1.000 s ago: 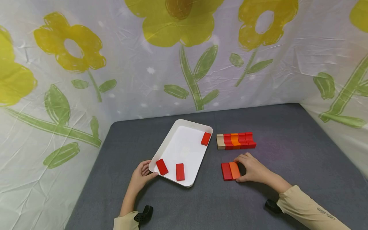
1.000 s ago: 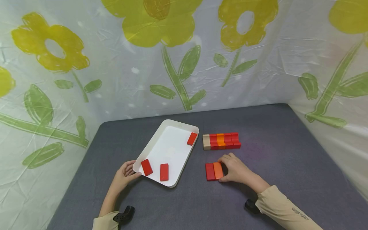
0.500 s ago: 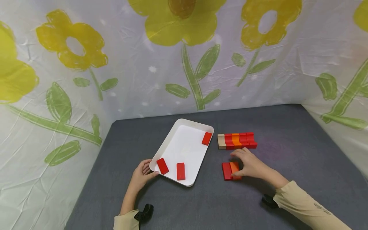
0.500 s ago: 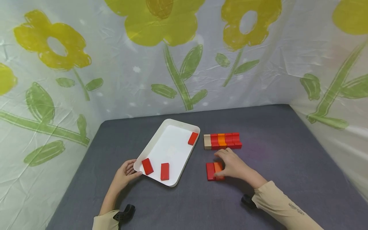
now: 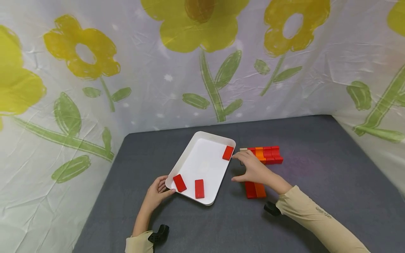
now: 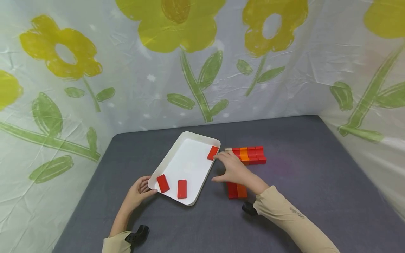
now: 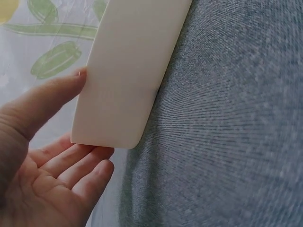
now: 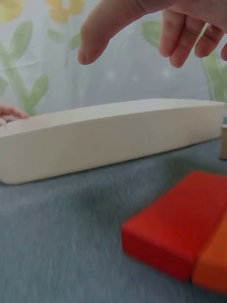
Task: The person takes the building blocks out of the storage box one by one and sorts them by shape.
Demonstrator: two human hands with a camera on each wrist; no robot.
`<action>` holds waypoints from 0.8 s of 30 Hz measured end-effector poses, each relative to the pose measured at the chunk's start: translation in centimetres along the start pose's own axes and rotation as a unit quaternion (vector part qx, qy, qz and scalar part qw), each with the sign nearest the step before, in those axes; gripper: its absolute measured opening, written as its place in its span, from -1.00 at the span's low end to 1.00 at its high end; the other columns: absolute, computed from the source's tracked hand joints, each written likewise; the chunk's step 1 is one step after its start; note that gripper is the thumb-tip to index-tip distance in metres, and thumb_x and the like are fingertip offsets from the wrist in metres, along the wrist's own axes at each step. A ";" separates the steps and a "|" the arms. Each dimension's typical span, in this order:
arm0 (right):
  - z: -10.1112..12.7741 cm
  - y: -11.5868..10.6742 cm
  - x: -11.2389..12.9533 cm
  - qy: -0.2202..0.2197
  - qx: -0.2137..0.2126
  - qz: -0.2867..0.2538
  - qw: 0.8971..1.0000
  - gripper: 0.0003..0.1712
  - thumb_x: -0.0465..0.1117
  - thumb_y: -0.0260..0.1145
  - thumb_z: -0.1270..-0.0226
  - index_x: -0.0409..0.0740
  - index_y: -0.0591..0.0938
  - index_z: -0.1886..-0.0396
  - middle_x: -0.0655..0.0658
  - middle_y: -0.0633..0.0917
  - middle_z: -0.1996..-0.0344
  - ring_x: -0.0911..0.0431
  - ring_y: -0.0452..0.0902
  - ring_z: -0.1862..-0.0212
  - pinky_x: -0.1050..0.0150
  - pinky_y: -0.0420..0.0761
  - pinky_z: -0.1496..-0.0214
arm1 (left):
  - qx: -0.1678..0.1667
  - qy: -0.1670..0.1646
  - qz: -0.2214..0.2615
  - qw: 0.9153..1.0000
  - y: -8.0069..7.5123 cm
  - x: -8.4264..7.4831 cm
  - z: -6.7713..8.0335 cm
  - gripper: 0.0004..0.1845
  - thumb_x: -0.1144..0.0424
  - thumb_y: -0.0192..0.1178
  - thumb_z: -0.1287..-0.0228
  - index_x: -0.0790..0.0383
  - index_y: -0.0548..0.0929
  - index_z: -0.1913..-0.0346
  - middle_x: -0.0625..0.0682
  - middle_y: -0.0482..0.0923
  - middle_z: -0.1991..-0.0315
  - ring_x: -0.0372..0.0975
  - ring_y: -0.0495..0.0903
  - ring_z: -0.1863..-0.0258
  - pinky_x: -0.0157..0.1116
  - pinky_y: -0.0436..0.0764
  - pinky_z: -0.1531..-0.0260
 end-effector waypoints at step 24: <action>-6.1 8.4 5.1 -0.112 0.098 0.078 0.986 -0.29 0.09 0.46 0.20 -0.22 0.52 0.07 -0.09 0.54 0.14 0.06 0.31 0.18 0.26 0.42 0.22 | -0.013 0.013 0.001 1.000 -0.1 1.4 -0.2 -0.37 0.47 0.32 0.04 0.49 0.30 -0.13 0.37 0.34 -0.09 0.08 0.32 -0.11 -0.10 0.23 -0.10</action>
Point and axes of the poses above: each hand's wrist, its own z-axis away from the middle knuckle, its own y-axis out of the palm, x = y × z, the point moved 1 cm from there along -z, towards the middle knuckle
